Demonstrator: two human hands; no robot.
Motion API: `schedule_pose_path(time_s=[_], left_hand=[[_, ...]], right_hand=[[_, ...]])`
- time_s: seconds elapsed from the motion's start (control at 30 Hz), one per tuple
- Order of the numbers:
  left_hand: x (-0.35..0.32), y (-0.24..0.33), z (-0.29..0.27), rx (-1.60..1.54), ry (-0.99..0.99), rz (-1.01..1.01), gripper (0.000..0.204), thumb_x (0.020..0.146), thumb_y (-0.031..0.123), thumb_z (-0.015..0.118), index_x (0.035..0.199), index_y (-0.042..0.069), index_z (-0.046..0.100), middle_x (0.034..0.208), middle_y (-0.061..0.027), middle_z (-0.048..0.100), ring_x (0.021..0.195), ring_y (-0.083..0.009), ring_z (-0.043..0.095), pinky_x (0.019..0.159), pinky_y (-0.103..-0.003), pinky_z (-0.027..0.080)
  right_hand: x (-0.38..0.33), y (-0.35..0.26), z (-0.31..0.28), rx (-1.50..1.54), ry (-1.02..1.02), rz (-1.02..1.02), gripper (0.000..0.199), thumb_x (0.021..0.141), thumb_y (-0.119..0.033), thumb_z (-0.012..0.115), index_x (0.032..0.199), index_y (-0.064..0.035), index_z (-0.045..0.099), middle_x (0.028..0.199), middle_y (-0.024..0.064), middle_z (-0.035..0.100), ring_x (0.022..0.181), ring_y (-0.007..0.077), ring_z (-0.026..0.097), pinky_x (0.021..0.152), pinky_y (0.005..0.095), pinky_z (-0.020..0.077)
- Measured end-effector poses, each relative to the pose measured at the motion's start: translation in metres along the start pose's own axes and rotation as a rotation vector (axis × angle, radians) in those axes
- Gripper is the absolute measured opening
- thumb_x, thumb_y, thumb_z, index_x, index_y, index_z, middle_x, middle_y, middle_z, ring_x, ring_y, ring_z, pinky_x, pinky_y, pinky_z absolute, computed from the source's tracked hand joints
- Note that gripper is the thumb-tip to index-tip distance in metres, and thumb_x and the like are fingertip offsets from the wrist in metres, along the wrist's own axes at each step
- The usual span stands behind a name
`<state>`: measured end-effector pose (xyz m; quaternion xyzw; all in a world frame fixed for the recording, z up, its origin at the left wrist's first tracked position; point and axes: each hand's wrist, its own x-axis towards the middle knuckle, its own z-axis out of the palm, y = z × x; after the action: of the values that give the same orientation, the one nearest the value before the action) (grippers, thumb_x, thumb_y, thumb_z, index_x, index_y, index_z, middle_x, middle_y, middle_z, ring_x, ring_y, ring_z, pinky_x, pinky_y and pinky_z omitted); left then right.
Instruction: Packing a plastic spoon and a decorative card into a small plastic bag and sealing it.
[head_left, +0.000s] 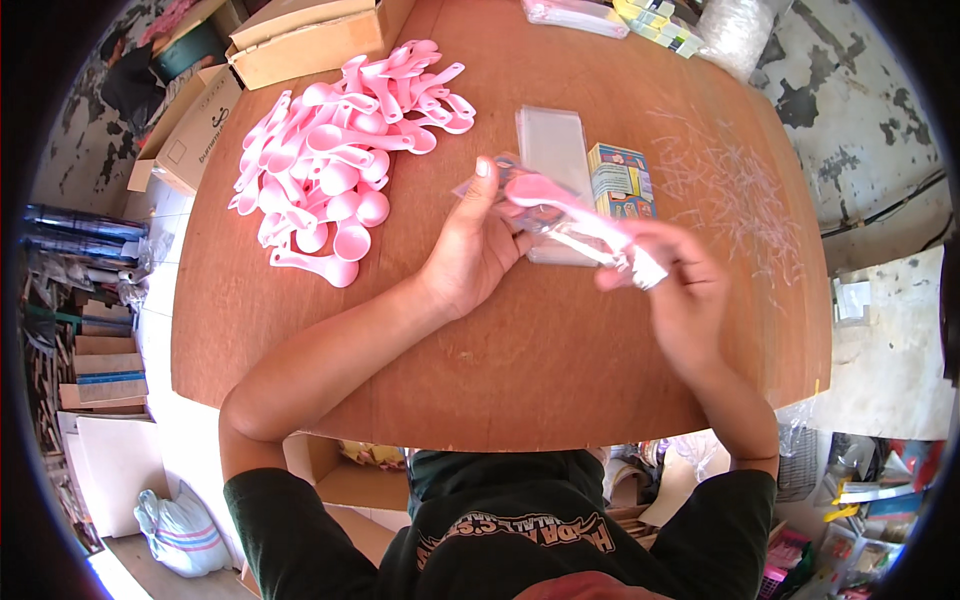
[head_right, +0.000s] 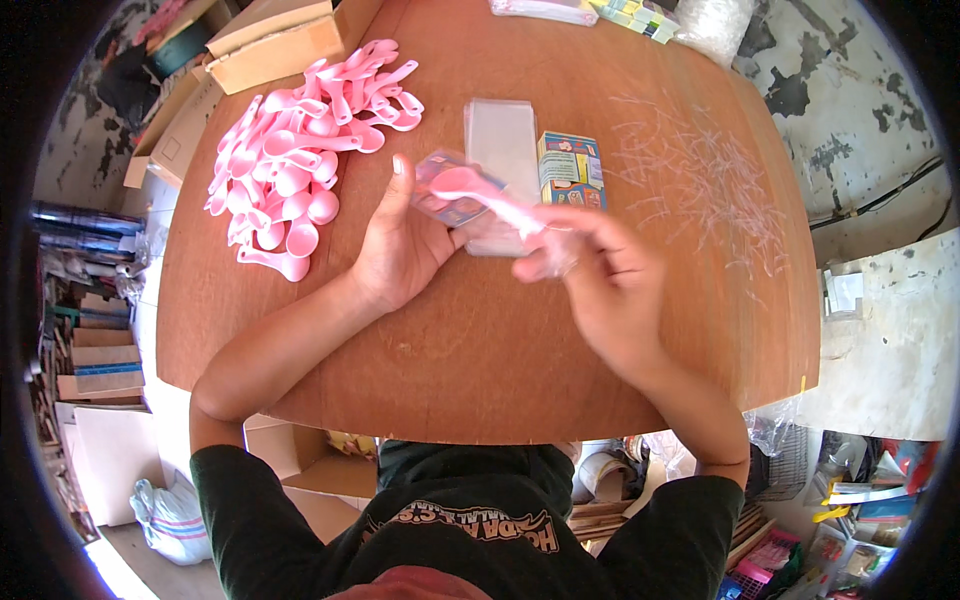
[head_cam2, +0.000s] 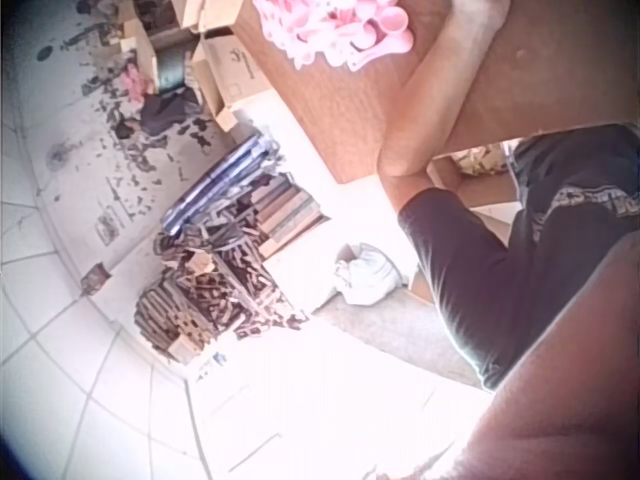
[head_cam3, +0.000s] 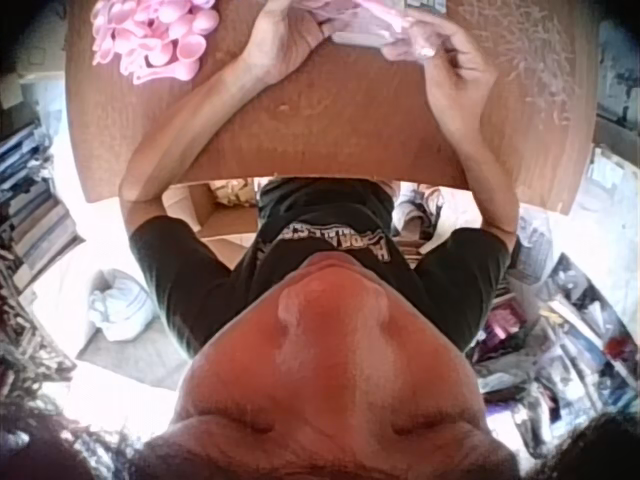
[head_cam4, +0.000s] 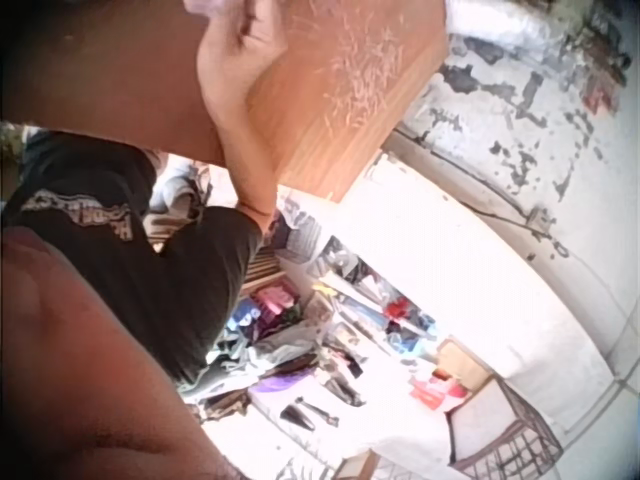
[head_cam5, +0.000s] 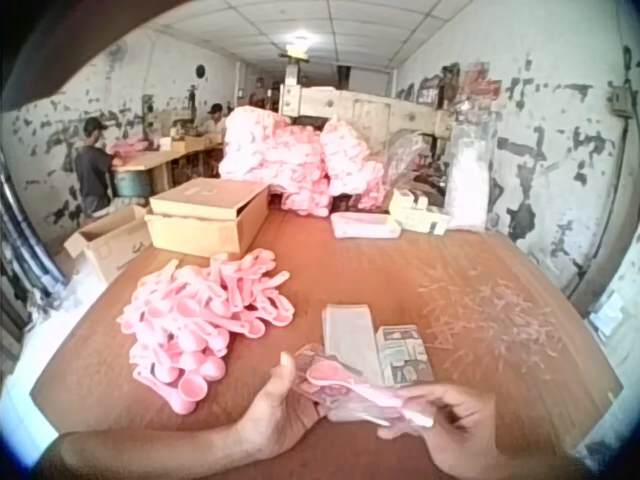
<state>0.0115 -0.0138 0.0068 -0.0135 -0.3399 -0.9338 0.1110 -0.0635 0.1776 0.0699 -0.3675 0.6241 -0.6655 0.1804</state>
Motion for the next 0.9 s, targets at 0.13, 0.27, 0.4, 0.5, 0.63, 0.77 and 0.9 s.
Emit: schedule_pose_path(time_s=[0.13, 0.27, 0.4, 0.5, 0.63, 0.77, 0.9], left_hand=[[-0.005, -0.008, 0.013, 0.174, 0.188, 0.207, 0.062, 0.093, 0.050, 0.044, 0.135, 0.007, 0.031, 0.142, -0.0104, 0.033, 0.133, -0.0307, 0.033, 0.109, -0.047, 0.025], [-0.013, -0.010, 0.014, 0.662, 0.218, 0.447, 0.074, 0.093, 0.049, 0.044, 0.143, 0.002, 0.018, 0.149, -0.0131, 0.018, 0.136, -0.0304, 0.026, 0.111, -0.046, 0.020], [-0.016, -0.006, 0.013, 0.474, -0.327, 0.176, 0.078, 0.093, 0.053, 0.042, 0.142, -0.005, 0.021, 0.143, -0.0201, 0.032, 0.131, -0.0308, 0.035, 0.108, -0.044, 0.025], [-0.025, -0.018, 0.025, 0.340, -0.509, -0.164, 0.100, 0.081, 0.076, 0.034, 0.140, -0.004, 0.028, 0.140, -0.0176, 0.037, 0.131, -0.0272, 0.035, 0.109, -0.042, 0.026], [-0.036, -0.012, 0.025, 0.432, -0.610, -0.460, 0.112, 0.073, 0.085, 0.028, 0.143, -0.002, 0.021, 0.144, -0.0158, 0.032, 0.134, -0.0260, 0.030, 0.111, -0.040, 0.022], [-0.028, -0.012, 0.024, 0.416, -0.528, -0.442, 0.104, 0.078, 0.081, 0.030, 0.144, 0.001, 0.019, 0.139, -0.0150, 0.038, 0.131, -0.0236, 0.035, 0.108, -0.039, 0.028], [-0.020, -0.013, 0.022, 0.459, -0.216, -0.084, 0.052, 0.095, 0.041, 0.049, 0.128, 0.002, 0.041, 0.118, -0.0127, 0.054, 0.108, -0.0164, 0.053, 0.090, -0.030, 0.044]], right_hand=[[0.015, -0.035, -0.012, -0.316, 0.090, -0.159, 0.016, 0.090, -0.001, 0.054, 0.102, -0.0001, 0.065, 0.091, 0.0088, 0.064, 0.065, 0.0109, 0.060, 0.059, 0.0205, 0.0497], [0.021, -0.075, -0.009, -0.982, 0.008, -0.569, 0.017, 0.078, 0.001, 0.064, 0.093, -0.0041, 0.070, 0.077, 0.0094, 0.059, 0.057, 0.0129, 0.052, 0.053, 0.0244, 0.0420], [0.023, -0.096, -0.002, -1.098, -0.040, -0.781, 0.014, 0.076, -0.002, 0.067, 0.090, -0.0012, 0.069, 0.066, 0.0053, 0.055, 0.064, 0.0165, 0.054, 0.067, 0.0265, 0.0436], [0.034, -0.092, -0.003, -0.773, -0.234, -0.324, 0.009, 0.079, -0.006, 0.065, 0.085, 0.0003, 0.067, 0.069, 0.0055, 0.059, 0.066, 0.0148, 0.057, 0.068, 0.0263, 0.0445], [0.054, -0.044, -0.007, -0.357, -0.251, 0.195, 0.013, 0.080, -0.013, 0.065, 0.082, -0.0002, 0.068, 0.065, 0.0051, 0.061, 0.056, 0.0126, 0.058, 0.052, 0.0250, 0.0449], [0.053, -0.019, -0.015, -0.247, -0.302, 0.521, 0.018, 0.081, -0.017, 0.066, 0.079, 0.0005, 0.067, 0.064, 0.0036, 0.060, 0.053, 0.0102, 0.057, 0.046, 0.0239, 0.0465], [0.049, -0.006, -0.012, -0.149, -0.273, 0.604, 0.017, 0.081, -0.017, 0.065, 0.079, 0.0004, 0.066, 0.063, 0.0042, 0.059, 0.052, 0.0110, 0.057, 0.044, 0.0247, 0.0481]])
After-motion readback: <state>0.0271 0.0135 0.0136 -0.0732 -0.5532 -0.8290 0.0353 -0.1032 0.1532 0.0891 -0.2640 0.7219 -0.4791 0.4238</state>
